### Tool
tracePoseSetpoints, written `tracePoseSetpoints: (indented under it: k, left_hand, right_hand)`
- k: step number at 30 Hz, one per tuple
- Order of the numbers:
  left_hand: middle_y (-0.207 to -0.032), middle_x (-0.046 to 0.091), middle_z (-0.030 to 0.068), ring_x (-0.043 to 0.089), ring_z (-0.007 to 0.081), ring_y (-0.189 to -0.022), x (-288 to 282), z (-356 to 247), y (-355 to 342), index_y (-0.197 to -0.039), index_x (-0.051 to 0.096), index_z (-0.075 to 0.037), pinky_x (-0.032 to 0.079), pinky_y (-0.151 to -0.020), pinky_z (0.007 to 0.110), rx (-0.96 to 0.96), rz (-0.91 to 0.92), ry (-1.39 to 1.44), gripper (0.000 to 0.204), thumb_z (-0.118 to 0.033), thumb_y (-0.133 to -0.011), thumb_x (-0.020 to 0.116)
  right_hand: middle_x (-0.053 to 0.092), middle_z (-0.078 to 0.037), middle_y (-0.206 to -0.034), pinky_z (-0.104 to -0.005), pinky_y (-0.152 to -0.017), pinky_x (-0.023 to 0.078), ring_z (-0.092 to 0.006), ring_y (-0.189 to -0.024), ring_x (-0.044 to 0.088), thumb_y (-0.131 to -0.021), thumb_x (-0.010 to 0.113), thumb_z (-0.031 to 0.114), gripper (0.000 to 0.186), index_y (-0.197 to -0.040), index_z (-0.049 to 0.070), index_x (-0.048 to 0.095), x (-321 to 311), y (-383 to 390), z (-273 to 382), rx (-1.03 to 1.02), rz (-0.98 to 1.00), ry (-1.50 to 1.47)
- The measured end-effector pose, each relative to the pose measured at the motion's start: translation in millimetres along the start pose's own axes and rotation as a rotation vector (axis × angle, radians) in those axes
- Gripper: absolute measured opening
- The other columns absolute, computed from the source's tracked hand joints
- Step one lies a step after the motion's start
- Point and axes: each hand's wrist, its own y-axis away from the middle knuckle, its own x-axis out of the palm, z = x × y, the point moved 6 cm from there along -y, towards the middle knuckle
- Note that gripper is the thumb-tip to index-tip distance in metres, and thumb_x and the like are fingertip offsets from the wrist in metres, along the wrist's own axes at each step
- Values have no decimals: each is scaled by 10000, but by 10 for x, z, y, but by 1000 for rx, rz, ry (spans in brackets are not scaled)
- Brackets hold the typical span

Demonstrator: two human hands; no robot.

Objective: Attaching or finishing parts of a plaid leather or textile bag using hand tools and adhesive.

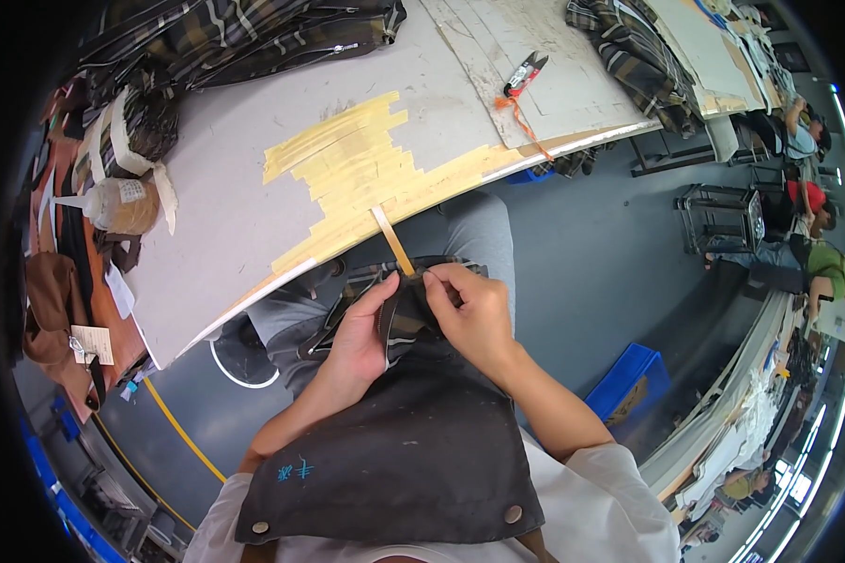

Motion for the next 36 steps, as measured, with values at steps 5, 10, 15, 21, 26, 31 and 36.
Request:
tracePoseSetpoints:
  k: [5,10,15,21,26,31,36]
  left_hand:
    - [-930,629,68,619,152,-822,42,-15,-6,-991,579,-27,507,-713,288,27,-31,-51,216,-195,-856,572]
    - [-917,634,86,630,173,-809,-56,-63,-76,-971,578,-24,519,-707,299,29,-13,-33,195,-183,-860,562]
    - [-912,636,86,632,177,-808,-69,-28,-53,-966,578,-24,522,-700,302,40,-17,-1,190,-184,-867,552]
    - [-877,631,55,624,149,-776,31,-47,-17,-936,580,-48,513,-676,280,63,8,-7,161,-186,-852,582]
    - [-893,637,71,634,164,-778,-23,-28,-102,-970,573,-37,526,-663,282,65,33,6,188,-197,-879,536]
    - [-901,636,75,630,166,-785,-28,-171,-155,-990,572,-31,521,-668,290,51,65,-71,223,-220,-877,538]
    - [-954,623,74,614,157,-820,52,-452,-224,-1051,544,-19,500,-703,284,233,87,-101,239,-167,-864,545]
  right_hand:
    - [581,-75,-597,-215,-463,420,-75,-506,540,-791,604,35,63,-808,-24,612,-35,-2,17,16,-22,14]
    - [586,-90,-597,-233,-473,432,-110,-501,558,-790,601,31,59,-818,-21,605,17,-23,66,-32,-26,36]
    - [535,-36,-540,-198,-440,370,-30,-486,452,-823,582,47,85,-805,-36,591,28,41,22,-53,-6,25]
    - [502,-11,-528,-197,-419,328,-16,-475,411,-842,560,54,71,-837,-16,557,31,-57,114,-5,52,31]
    - [517,-42,-552,-220,-432,358,-69,-474,463,-835,565,56,56,-841,3,547,42,-103,55,-36,2,12]
    - [556,-94,-583,-261,-458,413,-156,-481,551,-823,576,64,61,-849,17,547,99,-142,85,-76,-56,66]
    - [602,-98,-656,-264,-499,461,-157,-527,585,-766,644,52,195,-932,17,550,136,-185,145,-34,37,11]
